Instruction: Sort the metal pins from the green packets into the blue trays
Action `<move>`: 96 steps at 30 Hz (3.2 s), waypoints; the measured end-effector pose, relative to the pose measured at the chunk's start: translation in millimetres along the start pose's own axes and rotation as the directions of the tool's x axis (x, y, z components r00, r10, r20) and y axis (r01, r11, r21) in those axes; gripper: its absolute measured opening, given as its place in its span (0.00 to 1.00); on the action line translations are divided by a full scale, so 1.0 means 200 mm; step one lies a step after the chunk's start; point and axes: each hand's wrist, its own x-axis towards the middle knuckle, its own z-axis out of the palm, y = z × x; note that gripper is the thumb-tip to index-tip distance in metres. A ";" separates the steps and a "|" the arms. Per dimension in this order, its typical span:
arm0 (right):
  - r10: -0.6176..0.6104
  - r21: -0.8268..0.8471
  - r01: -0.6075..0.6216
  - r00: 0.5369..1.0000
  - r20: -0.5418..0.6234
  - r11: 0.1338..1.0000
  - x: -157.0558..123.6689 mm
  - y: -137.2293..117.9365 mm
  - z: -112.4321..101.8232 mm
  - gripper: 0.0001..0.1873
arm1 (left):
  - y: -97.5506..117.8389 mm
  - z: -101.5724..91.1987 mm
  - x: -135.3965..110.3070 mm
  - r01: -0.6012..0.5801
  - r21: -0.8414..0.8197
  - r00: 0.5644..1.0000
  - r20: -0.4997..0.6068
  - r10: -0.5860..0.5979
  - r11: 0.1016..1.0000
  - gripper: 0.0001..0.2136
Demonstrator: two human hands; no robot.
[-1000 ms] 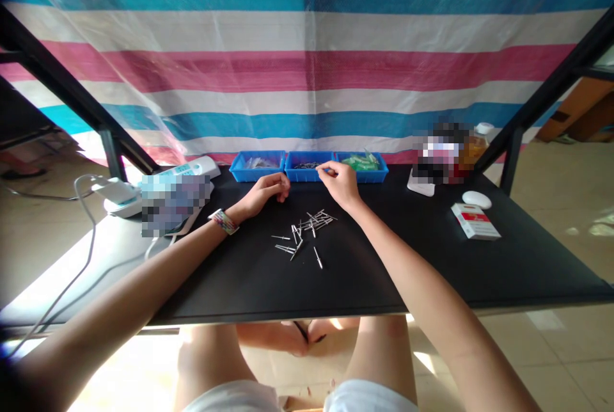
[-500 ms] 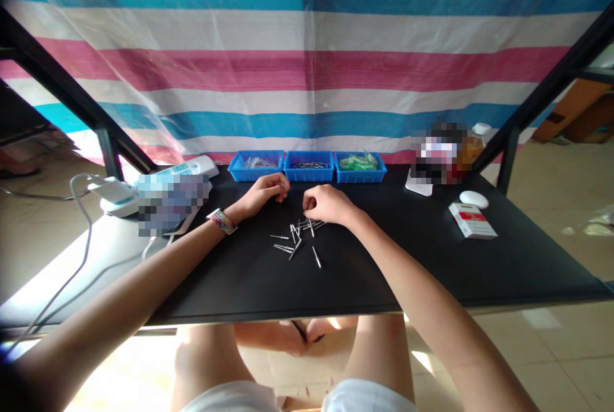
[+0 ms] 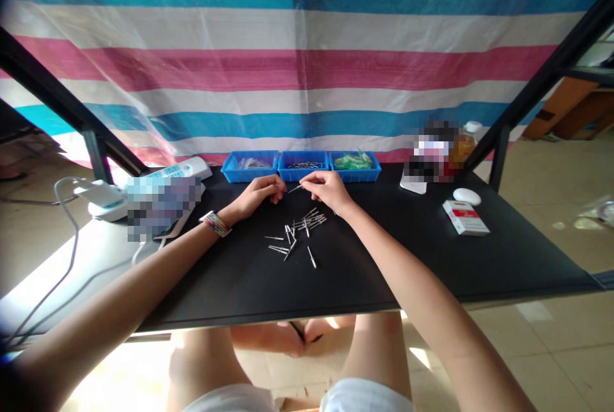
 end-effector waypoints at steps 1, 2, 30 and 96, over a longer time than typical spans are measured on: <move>0.032 0.027 -0.031 0.999 -0.027 0.999 0.00 0.00 0.00 0.14 | 0.00 0.00 0.00 0.002 0.019 1.000 0.009 -0.002 1.000 0.14; 0.063 0.043 -0.061 0.997 -0.046 0.997 0.00 0.00 0.00 0.14 | 0.00 0.00 0.00 0.004 0.036 1.000 0.017 -0.004 0.999 0.16; -0.025 0.000 0.025 0.999 -0.036 1.000 -0.03 0.01 0.06 0.12 | -0.04 -0.01 0.00 0.013 0.014 1.000 -0.005 -0.013 1.000 0.16; -0.043 -0.571 0.102 0.992 0.116 0.814 0.03 -0.08 -0.29 0.12 | 0.00 -0.01 -0.01 0.010 -0.126 1.000 -0.005 -0.011 0.992 0.11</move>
